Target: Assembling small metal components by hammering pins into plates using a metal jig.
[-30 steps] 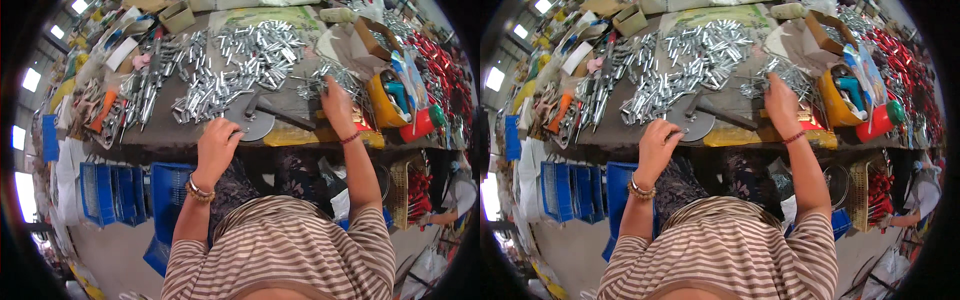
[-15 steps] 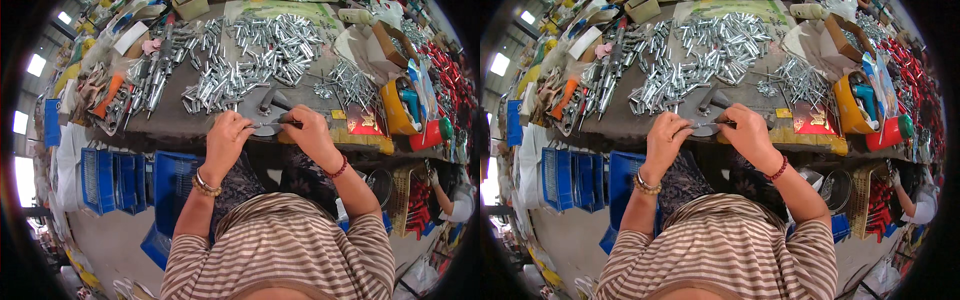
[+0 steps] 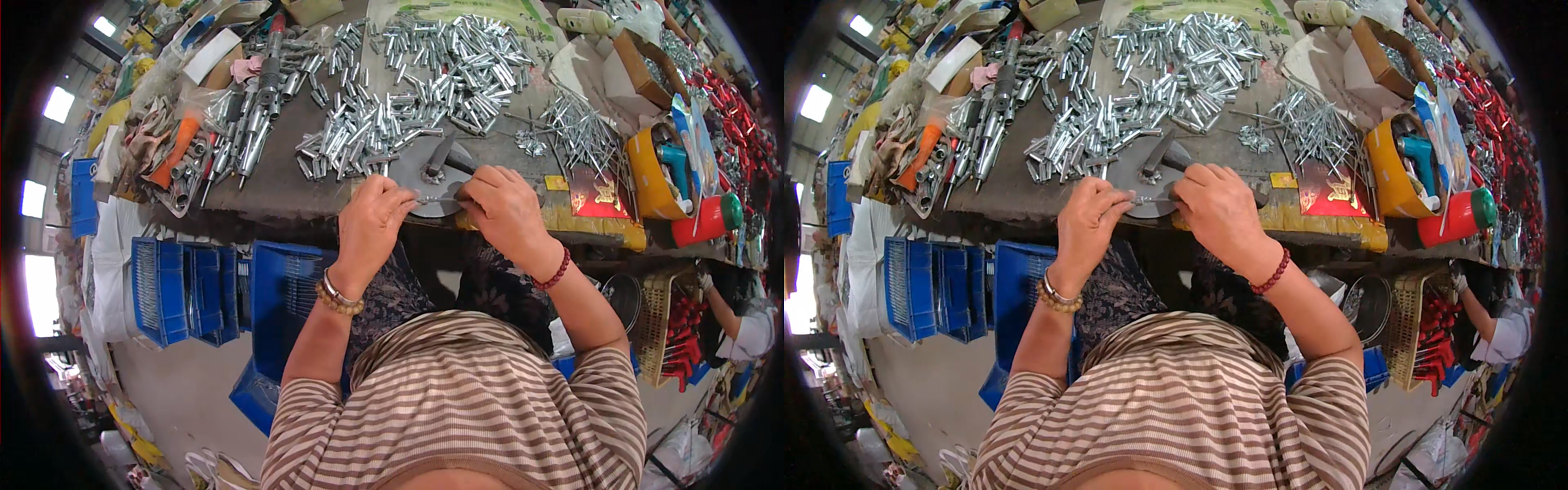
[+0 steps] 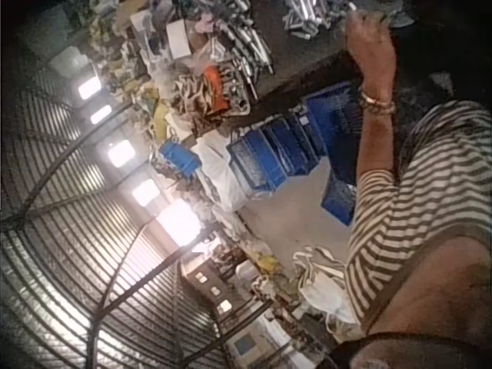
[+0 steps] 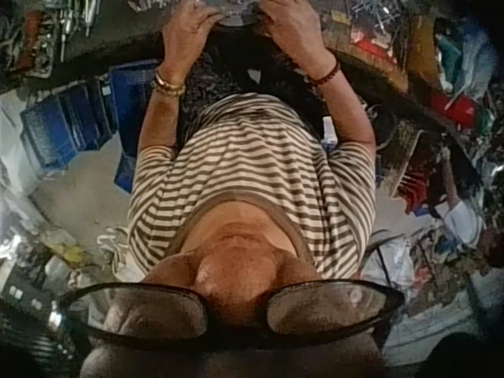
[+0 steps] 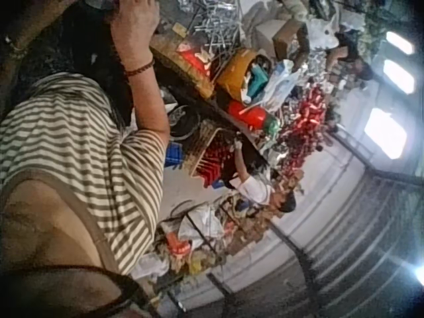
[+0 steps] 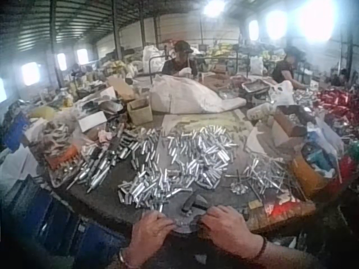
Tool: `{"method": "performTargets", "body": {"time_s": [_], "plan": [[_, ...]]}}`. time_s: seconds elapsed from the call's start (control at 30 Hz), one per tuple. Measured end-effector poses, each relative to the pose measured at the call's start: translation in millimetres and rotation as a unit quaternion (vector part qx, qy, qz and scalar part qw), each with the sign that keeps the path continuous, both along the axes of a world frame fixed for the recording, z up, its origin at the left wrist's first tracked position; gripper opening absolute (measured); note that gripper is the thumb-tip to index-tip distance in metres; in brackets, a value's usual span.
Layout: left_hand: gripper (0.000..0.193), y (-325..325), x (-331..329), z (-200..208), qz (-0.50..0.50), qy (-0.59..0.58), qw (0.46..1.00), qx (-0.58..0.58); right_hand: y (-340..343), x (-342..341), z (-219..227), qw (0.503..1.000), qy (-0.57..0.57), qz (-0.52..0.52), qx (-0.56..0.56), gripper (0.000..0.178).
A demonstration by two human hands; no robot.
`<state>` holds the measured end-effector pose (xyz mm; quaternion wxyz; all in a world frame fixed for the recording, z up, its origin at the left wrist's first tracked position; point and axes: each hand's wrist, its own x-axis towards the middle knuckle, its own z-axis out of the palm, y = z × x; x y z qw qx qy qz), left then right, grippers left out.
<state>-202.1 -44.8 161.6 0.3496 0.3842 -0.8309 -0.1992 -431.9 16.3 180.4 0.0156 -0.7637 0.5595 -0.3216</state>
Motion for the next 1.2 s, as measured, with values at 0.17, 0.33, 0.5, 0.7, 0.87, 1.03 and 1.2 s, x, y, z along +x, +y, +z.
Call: {"method": "performTargets", "body": {"time_s": [0.17,0.33,0.5,0.7,0.87,1.03,1.2], "plan": [[0.017,0,0,-2,0.004,0.004,1.0,0.006,-4,-1,-1,1.0,-0.02,0.017,-0.006,0.016],[0.016,-2,-1,-2,0.007,-0.006,1.0,0.004,-9,-3,0,1.0,-0.015,0.022,0.015,0.017],[0.017,-2,-4,-2,-0.004,-0.007,1.0,-0.017,-18,-4,-8,0.998,-0.049,0.036,0.019,0.013],[0.017,4,2,-6,-0.005,-0.004,1.0,-0.017,-13,7,-15,0.997,-0.076,0.02,-0.005,0.013],[0.019,-1,-6,-17,-0.01,0.012,1.0,-0.003,-3,-35,-18,0.986,-0.083,-0.144,-0.022,0.017],[0.019,-6,-2,-4,-0.006,0.023,1.0,-0.004,-13,-92,-17,0.973,0.027,-0.225,-0.045,0.019],[0.018,-11,-2,-5,-0.006,0.023,1.0,-0.012,-20,-101,-22,0.975,0.08,-0.204,-0.034,0.015]]}}
